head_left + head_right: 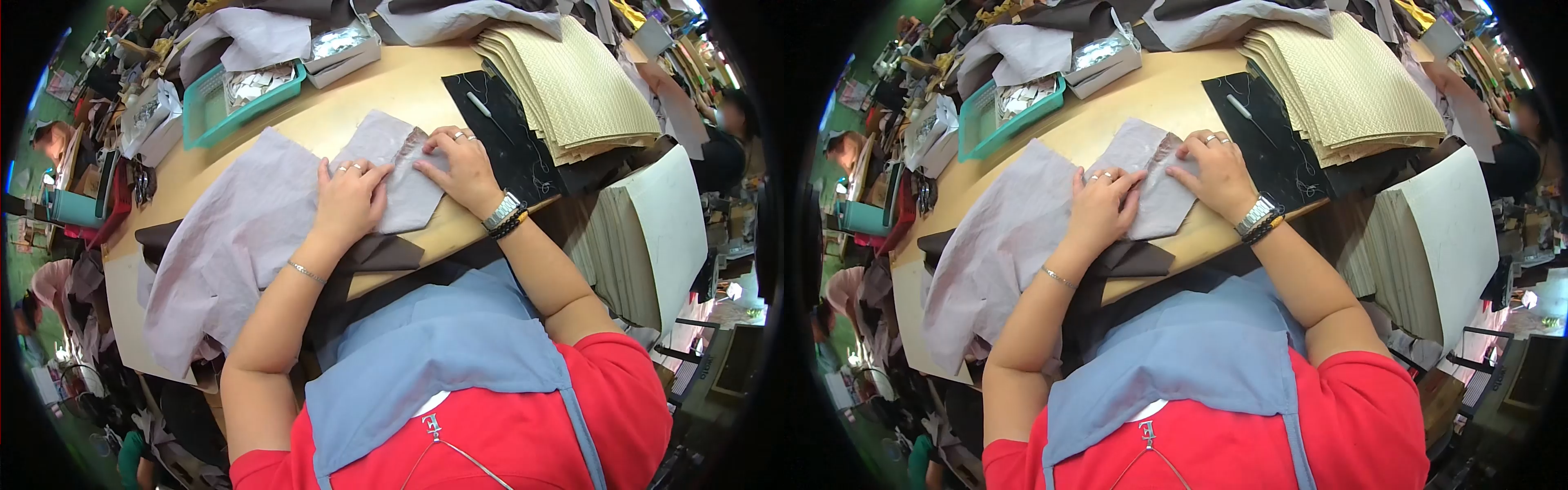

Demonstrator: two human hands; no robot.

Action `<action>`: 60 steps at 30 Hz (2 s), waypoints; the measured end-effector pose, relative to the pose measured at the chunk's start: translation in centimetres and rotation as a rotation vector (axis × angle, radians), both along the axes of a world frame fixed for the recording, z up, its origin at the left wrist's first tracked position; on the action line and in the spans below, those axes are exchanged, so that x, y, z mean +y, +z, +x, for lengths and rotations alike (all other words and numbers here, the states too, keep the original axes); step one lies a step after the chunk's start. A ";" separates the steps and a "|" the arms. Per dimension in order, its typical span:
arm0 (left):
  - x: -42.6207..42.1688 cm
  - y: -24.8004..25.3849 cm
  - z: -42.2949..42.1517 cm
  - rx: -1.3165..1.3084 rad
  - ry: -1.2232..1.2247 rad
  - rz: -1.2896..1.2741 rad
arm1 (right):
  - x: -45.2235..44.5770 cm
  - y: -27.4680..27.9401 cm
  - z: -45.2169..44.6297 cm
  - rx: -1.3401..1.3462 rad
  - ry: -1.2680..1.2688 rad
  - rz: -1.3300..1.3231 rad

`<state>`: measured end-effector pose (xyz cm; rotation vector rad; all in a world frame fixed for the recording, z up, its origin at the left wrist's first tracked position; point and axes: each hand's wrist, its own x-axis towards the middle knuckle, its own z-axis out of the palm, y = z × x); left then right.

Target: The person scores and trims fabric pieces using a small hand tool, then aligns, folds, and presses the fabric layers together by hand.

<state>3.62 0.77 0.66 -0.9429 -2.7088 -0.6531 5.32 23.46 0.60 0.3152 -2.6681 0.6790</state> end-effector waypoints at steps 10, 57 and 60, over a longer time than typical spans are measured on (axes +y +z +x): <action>2.5 -0.2 -3.2 -0.256 0.037 0.100 | 0.2 -0.6 -0.2 0.013 0.000 -0.061; 6.4 0.1 -3.9 0.002 -0.105 -0.193 | 3.5 -0.3 -1.4 -0.039 0.061 -0.268; 6.5 0.2 -3.6 -0.044 -0.098 -0.163 | 3.2 0.4 -1.3 0.086 0.199 -0.131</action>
